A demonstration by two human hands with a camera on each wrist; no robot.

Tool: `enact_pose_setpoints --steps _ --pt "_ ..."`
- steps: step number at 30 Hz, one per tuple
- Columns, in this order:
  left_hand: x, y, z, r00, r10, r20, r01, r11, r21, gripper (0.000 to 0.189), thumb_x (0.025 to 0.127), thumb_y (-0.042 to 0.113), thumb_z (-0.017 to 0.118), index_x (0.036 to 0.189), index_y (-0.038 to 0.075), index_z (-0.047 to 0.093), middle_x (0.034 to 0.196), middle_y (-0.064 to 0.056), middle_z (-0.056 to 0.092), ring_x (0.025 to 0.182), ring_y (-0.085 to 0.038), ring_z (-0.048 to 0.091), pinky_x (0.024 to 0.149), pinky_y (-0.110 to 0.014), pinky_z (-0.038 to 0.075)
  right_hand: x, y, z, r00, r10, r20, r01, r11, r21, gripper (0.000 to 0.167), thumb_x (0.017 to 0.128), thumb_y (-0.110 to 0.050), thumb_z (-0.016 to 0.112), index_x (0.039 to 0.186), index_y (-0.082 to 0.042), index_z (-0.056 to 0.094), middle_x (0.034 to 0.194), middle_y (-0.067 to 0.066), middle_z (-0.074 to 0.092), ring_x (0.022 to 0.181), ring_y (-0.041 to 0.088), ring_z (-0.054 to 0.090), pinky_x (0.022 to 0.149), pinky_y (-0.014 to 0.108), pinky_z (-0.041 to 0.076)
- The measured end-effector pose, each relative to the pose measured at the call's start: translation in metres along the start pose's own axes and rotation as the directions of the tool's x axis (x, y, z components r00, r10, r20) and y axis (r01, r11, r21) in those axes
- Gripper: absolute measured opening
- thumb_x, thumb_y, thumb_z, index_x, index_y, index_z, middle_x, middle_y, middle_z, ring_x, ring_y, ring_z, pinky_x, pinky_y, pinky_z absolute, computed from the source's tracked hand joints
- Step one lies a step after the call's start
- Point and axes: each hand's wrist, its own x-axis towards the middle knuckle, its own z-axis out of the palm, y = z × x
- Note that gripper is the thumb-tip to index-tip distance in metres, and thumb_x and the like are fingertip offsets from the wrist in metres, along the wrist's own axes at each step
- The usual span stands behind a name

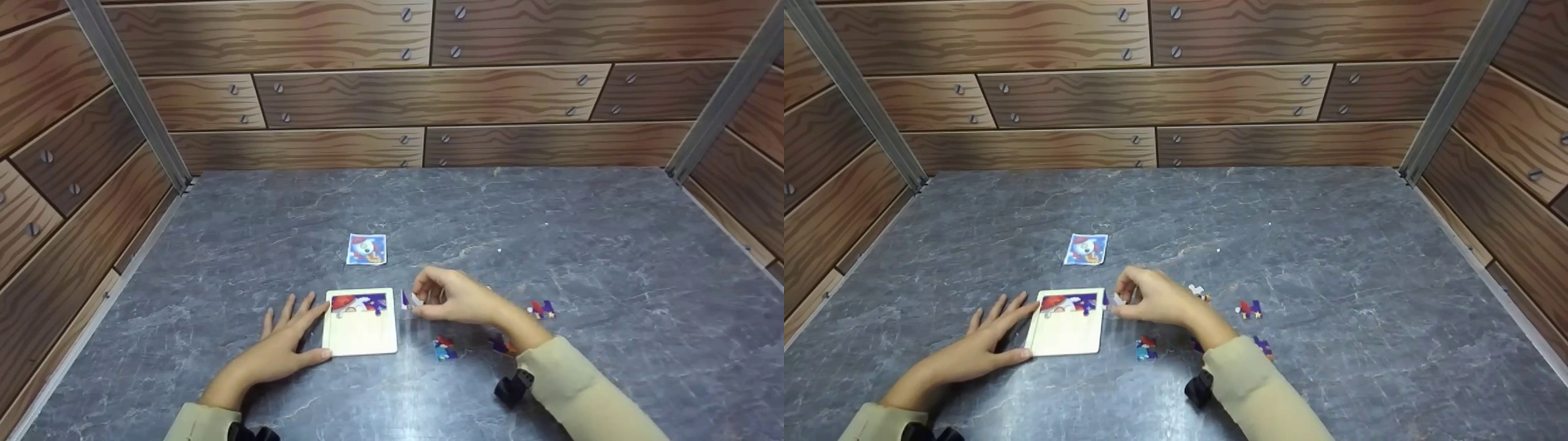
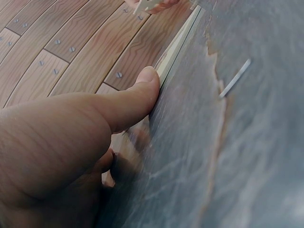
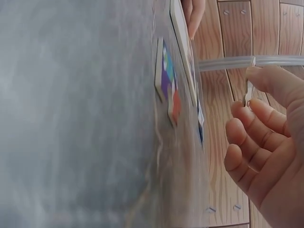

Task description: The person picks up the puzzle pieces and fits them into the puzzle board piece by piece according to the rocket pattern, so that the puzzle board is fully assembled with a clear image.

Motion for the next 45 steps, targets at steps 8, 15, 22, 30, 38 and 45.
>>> enact_pose_setpoints --steps 8,15,22,30,38,45 --pt "0.000 0.002 -0.001 1.000 -0.009 0.000 0.009 1.000 0.003 0.080 0.083 0.055 0.060 0.148 0.022 0.026 0.155 -0.011 0.008 0.139 -0.036 -0.011 0.101 -0.059 -0.018 0.009 -0.013 0.014 0.999 -0.043 0.016 0.043 0.999 0.027 0.023 0.080 -0.015 0.072 0.097 -0.007 0.058 0.084 -0.002 0.060 0.073 0.010 0.057 0.066 0.027 0.051" --pt "0.002 0.002 0.000 1.000 -0.022 0.005 0.022 1.000 0.004 0.081 0.082 0.055 0.060 0.148 0.022 0.027 0.155 -0.011 0.008 0.139 -0.036 -0.011 0.101 -0.059 -0.018 0.020 -0.023 0.029 0.995 -0.097 0.022 0.096 0.995 0.038 0.022 0.080 -0.015 0.072 0.095 -0.006 0.059 0.083 0.000 0.061 0.071 0.009 0.057 0.064 0.024 0.050" --pt "0.001 0.001 -0.001 1.000 -0.017 0.009 0.017 1.000 0.003 0.081 0.083 0.056 0.060 0.148 0.021 0.026 0.154 -0.012 0.008 0.138 -0.037 -0.011 0.100 -0.060 -0.018 0.035 -0.034 0.045 0.992 -0.112 0.061 0.111 0.994 0.020 0.024 0.078 -0.014 0.073 0.096 -0.005 0.059 0.084 0.001 0.061 0.071 0.012 0.057 0.064 0.023 0.050" --pt "0.001 -0.001 0.000 1.000 0.024 -0.004 -0.024 1.000 0.006 0.080 0.084 0.054 0.059 0.149 0.020 0.026 0.154 -0.013 0.008 0.138 -0.038 -0.011 0.100 -0.060 -0.018 0.052 -0.039 0.057 0.995 -0.055 0.086 0.061 0.996 -0.065 0.024 0.077 -0.018 0.073 0.094 -0.008 0.059 0.082 -0.001 0.060 0.071 0.010 0.056 0.063 0.020 0.048" --pt "-0.001 -0.001 0.001 0.999 0.033 -0.011 -0.033 0.999 0.006 0.080 0.084 0.054 0.059 0.148 0.019 0.026 0.154 -0.014 0.007 0.138 -0.039 -0.011 0.100 -0.061 -0.018 0.063 -0.036 0.065 0.991 0.009 0.135 0.007 0.992 -0.122 0.024 0.077 -0.017 0.074 0.093 -0.007 0.059 0.079 -0.002 0.058 0.069 0.007 0.053 0.063 0.018 0.047" --pt "-0.001 -0.001 -0.001 0.999 0.036 -0.006 -0.036 0.999 -0.002 0.080 0.084 0.054 0.059 0.149 0.020 0.025 0.154 -0.014 0.007 0.138 -0.038 -0.012 0.100 -0.061 -0.019 0.068 -0.038 0.070 0.987 0.051 0.151 -0.011 0.967 -0.256 0.024 0.076 -0.021 0.074 0.091 -0.010 0.059 0.078 -0.006 0.054 0.068 0.007 0.049 0.061 0.019 0.045"
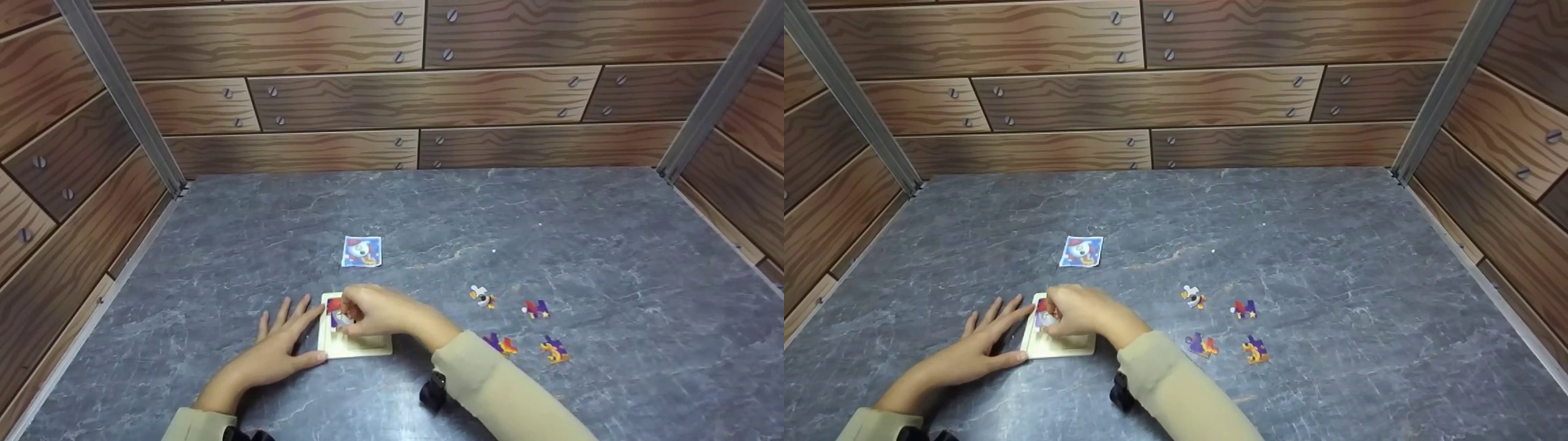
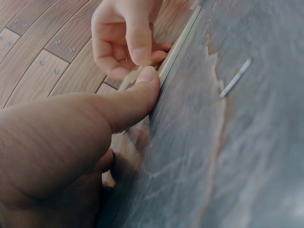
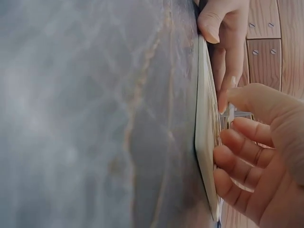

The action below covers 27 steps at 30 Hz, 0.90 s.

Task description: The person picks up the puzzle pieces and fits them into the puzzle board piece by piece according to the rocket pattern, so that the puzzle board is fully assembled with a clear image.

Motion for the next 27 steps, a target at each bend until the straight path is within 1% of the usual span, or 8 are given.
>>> enact_pose_setpoints --steps 4,6,8,10,15,23,27 --pt "-0.0005 -0.0006 -0.0003 1.000 0.001 0.003 -0.001 1.000 -0.001 0.080 0.085 0.054 0.059 0.149 0.020 0.025 0.154 -0.013 0.006 0.138 -0.038 -0.012 0.100 -0.060 -0.019 0.0030 -0.0050 0.0029 0.999 0.030 0.014 -0.028 0.991 -0.127 0.023 0.076 -0.025 0.073 0.090 -0.015 0.059 0.080 -0.009 0.051 0.070 0.008 0.049 0.061 0.021 0.043" --pt "-0.0004 -0.0008 -0.0004 1.000 -0.003 0.002 0.003 1.000 0.000 0.080 0.085 0.054 0.059 0.149 0.021 0.025 0.154 -0.013 0.006 0.138 -0.038 -0.012 0.100 -0.060 -0.019 0.0038 -0.0066 0.0041 0.999 0.038 0.013 -0.035 0.985 -0.170 0.022 0.076 -0.026 0.072 0.090 -0.015 0.059 0.081 -0.010 0.050 0.071 0.008 0.050 0.062 0.022 0.042" --pt "-0.0002 -0.0008 -0.0005 1.000 -0.005 0.001 0.005 1.000 -0.001 0.080 0.084 0.054 0.059 0.149 0.020 0.025 0.154 -0.013 0.006 0.138 -0.038 -0.012 0.100 -0.060 -0.019 0.0045 -0.0072 0.0052 0.999 0.043 0.010 -0.040 0.981 -0.192 0.022 0.077 -0.027 0.072 0.091 -0.016 0.060 0.082 -0.010 0.050 0.072 0.008 0.050 0.062 0.022 0.043" --pt "-0.0001 -0.0006 -0.0006 1.000 -0.004 0.004 0.004 1.000 -0.002 0.080 0.085 0.054 0.059 0.149 0.020 0.025 0.155 -0.013 0.006 0.138 -0.038 -0.012 0.100 -0.061 -0.018 0.0047 -0.0071 0.0056 0.999 0.044 0.003 -0.042 0.978 -0.202 0.022 0.078 -0.028 0.071 0.092 -0.016 0.061 0.082 -0.010 0.052 0.072 0.008 0.051 0.063 0.022 0.043" --pt "0.0003 0.0006 -0.0013 1.000 -0.006 0.007 0.006 1.000 -0.009 0.080 0.084 0.054 0.059 0.149 0.020 0.025 0.155 -0.013 0.007 0.138 -0.038 -0.012 0.100 -0.061 -0.018 0.0054 -0.0053 0.0059 0.999 0.032 -0.016 -0.035 0.981 -0.191 0.021 0.079 -0.029 0.073 0.092 -0.017 0.061 0.083 -0.010 0.055 0.072 0.006 0.052 0.064 0.022 0.044" --pt "-0.0001 0.0003 -0.0005 1.000 -0.013 0.003 0.013 1.000 0.000 0.080 0.084 0.054 0.059 0.149 0.021 0.025 0.154 -0.013 0.007 0.138 -0.037 -0.012 0.100 -0.061 -0.018 0.0068 -0.0048 0.0072 1.000 0.001 -0.031 -0.007 0.979 -0.205 0.021 0.079 -0.031 0.073 0.091 -0.017 0.064 0.080 -0.010 0.053 0.069 0.006 0.050 0.060 0.022 0.042" --pt "0.0004 -0.0002 -0.0002 1.000 -0.009 -0.003 0.009 1.000 0.004 0.080 0.084 0.054 0.059 0.149 0.021 0.026 0.154 -0.012 0.007 0.138 -0.038 -0.012 0.100 -0.061 -0.018 0.0069 -0.0062 0.0072 1.000 -0.003 -0.030 -0.003 0.976 -0.216 0.021 0.079 -0.032 0.073 0.093 -0.018 0.065 0.081 -0.010 0.054 0.070 0.007 0.051 0.061 0.022 0.042"
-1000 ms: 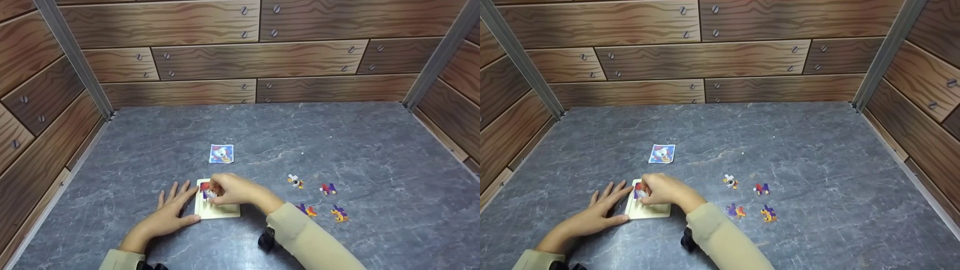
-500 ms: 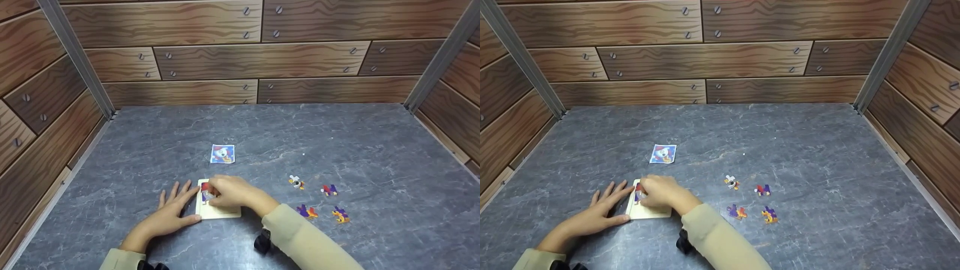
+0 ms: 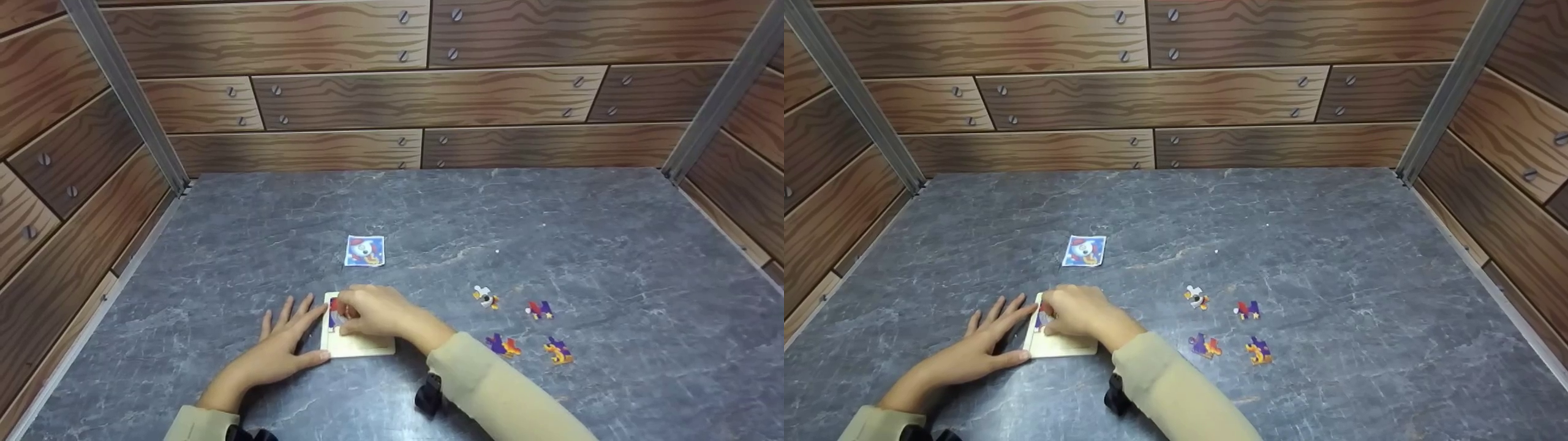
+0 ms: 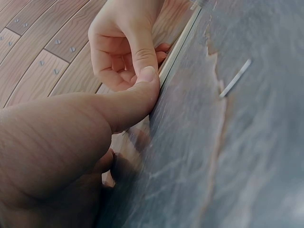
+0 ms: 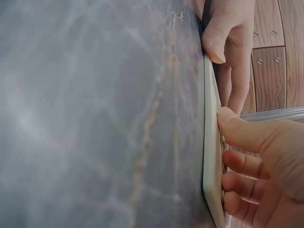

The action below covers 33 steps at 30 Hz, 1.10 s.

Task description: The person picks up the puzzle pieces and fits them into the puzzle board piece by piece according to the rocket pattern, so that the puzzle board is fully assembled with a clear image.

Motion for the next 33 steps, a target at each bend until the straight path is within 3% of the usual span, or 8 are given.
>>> enact_pose_setpoints --steps 5,9,16,22,33 --pt "0.000 -0.001 0.001 1.000 0.003 0.003 -0.003 1.000 0.000 0.081 0.084 0.055 0.059 0.149 0.021 0.025 0.155 -0.012 0.007 0.138 -0.038 -0.012 0.099 -0.061 -0.018 -0.002 -0.001 -0.002 1.000 0.003 0.007 -0.003 1.000 -0.004 0.026 0.079 -0.032 0.073 0.100 -0.018 0.067 0.085 -0.008 0.057 0.073 0.007 0.053 0.063 0.024 0.044" --pt "0.000 -0.002 0.003 1.000 0.003 0.002 -0.003 1.000 0.004 0.081 0.084 0.055 0.059 0.149 0.021 0.025 0.154 -0.012 0.007 0.138 -0.038 -0.012 0.100 -0.061 -0.018 -0.005 0.001 -0.006 1.000 -0.013 -0.016 0.014 0.998 0.058 0.026 0.081 -0.029 0.072 0.103 -0.016 0.068 0.084 -0.007 0.062 0.071 0.007 0.054 0.061 0.023 0.045" --pt "0.000 -0.001 0.002 1.000 0.004 -0.002 -0.004 1.000 0.002 0.080 0.084 0.055 0.059 0.148 0.020 0.026 0.154 -0.014 0.008 0.138 -0.038 -0.011 0.100 -0.062 -0.017 -0.018 0.014 -0.019 0.992 -0.052 -0.118 0.074 0.979 0.190 0.016 0.084 -0.020 0.069 0.095 -0.008 0.067 0.081 0.000 0.065 0.071 0.011 0.057 0.065 0.024 0.047" --pt "0.000 0.001 -0.001 1.000 0.003 0.007 -0.003 1.000 0.013 0.074 0.085 0.054 0.058 0.148 0.028 0.028 0.154 -0.014 0.006 0.137 -0.039 -0.012 0.099 -0.063 -0.016 -0.032 0.026 -0.029 0.981 -0.061 -0.183 0.111 0.955 0.277 0.013 0.085 -0.017 0.069 0.089 -0.005 0.067 0.081 0.001 0.066 0.069 0.011 0.056 0.064 0.024 0.048" --pt "0.000 0.003 -0.001 0.999 0.007 0.041 -0.009 0.999 0.037 0.065 0.087 0.053 0.055 0.145 0.036 0.031 0.155 -0.013 0.001 0.137 -0.039 -0.014 0.099 -0.063 -0.018 -0.063 0.056 -0.043 0.987 0.059 -0.152 -0.005 0.941 0.338 0.016 0.088 -0.020 0.065 0.096 -0.006 0.067 0.083 -0.003 0.063 0.071 0.011 0.057 0.065 0.026 0.050"
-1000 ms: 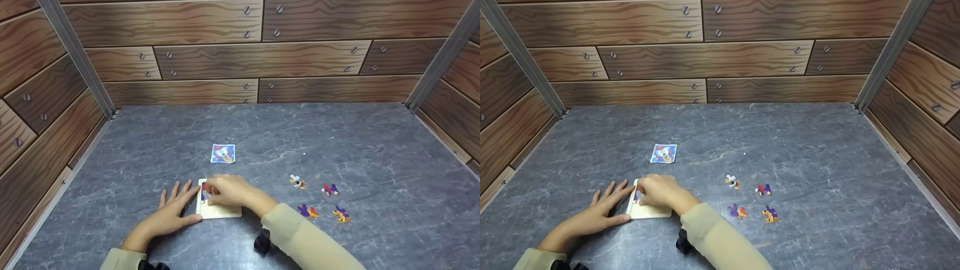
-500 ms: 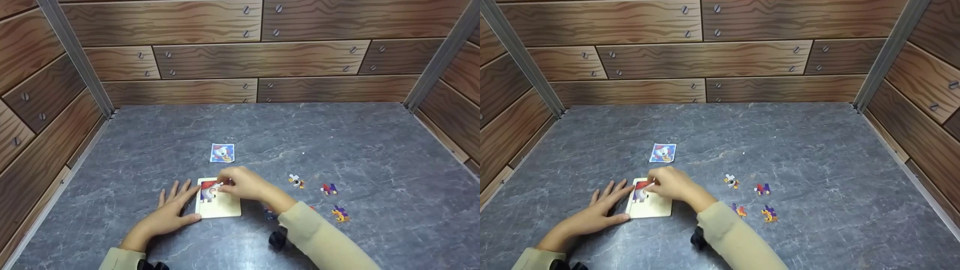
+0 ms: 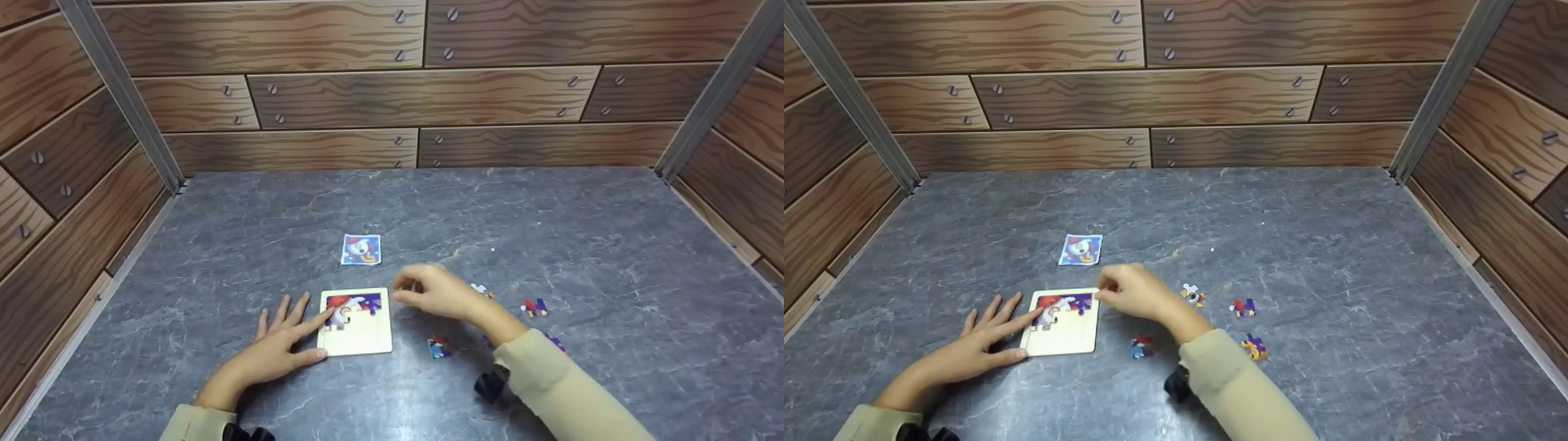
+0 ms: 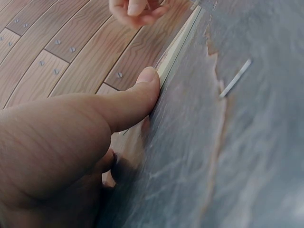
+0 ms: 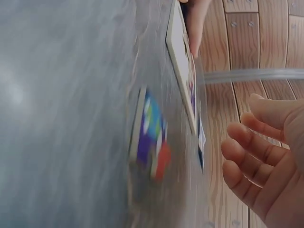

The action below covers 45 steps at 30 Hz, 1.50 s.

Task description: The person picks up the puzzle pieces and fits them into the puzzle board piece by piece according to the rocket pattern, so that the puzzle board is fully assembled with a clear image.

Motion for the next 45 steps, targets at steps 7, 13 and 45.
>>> enact_pose_setpoints --steps 7,13,45 --pt "0.000 0.001 -0.001 1.000 0.007 -0.004 -0.007 1.000 0.011 0.065 0.087 0.053 0.055 0.145 0.036 0.031 0.155 -0.013 0.002 0.137 -0.039 -0.013 0.099 -0.062 -0.018 -0.022 0.025 -0.024 0.996 0.034 -0.083 -0.033 0.999 0.010 0.017 0.088 -0.021 0.065 0.094 -0.006 0.067 0.083 -0.002 0.064 0.073 0.012 0.057 0.067 0.027 0.050" --pt "0.000 0.000 -0.001 1.000 0.005 -0.005 -0.005 1.000 -0.002 0.065 0.087 0.053 0.055 0.145 0.036 0.031 0.155 -0.013 0.002 0.137 -0.039 -0.014 0.099 -0.062 -0.019 -0.041 0.045 -0.042 0.987 0.093 -0.133 -0.093 0.996 0.007 0.015 0.088 -0.019 0.065 0.094 -0.005 0.067 0.083 0.000 0.064 0.072 0.014 0.058 0.064 0.027 0.050" --pt "0.000 -0.002 0.001 1.000 -0.016 -0.012 0.016 0.999 -0.033 0.074 0.085 0.055 0.057 0.148 0.028 0.026 0.155 -0.010 0.003 0.138 -0.036 -0.013 0.100 -0.060 -0.019 -0.072 0.089 -0.072 0.979 0.204 -0.007 -0.204 0.978 -0.051 0.026 0.073 0.005 0.068 0.098 0.001 0.064 0.088 0.008 0.063 0.075 0.016 0.057 0.068 0.029 0.048"
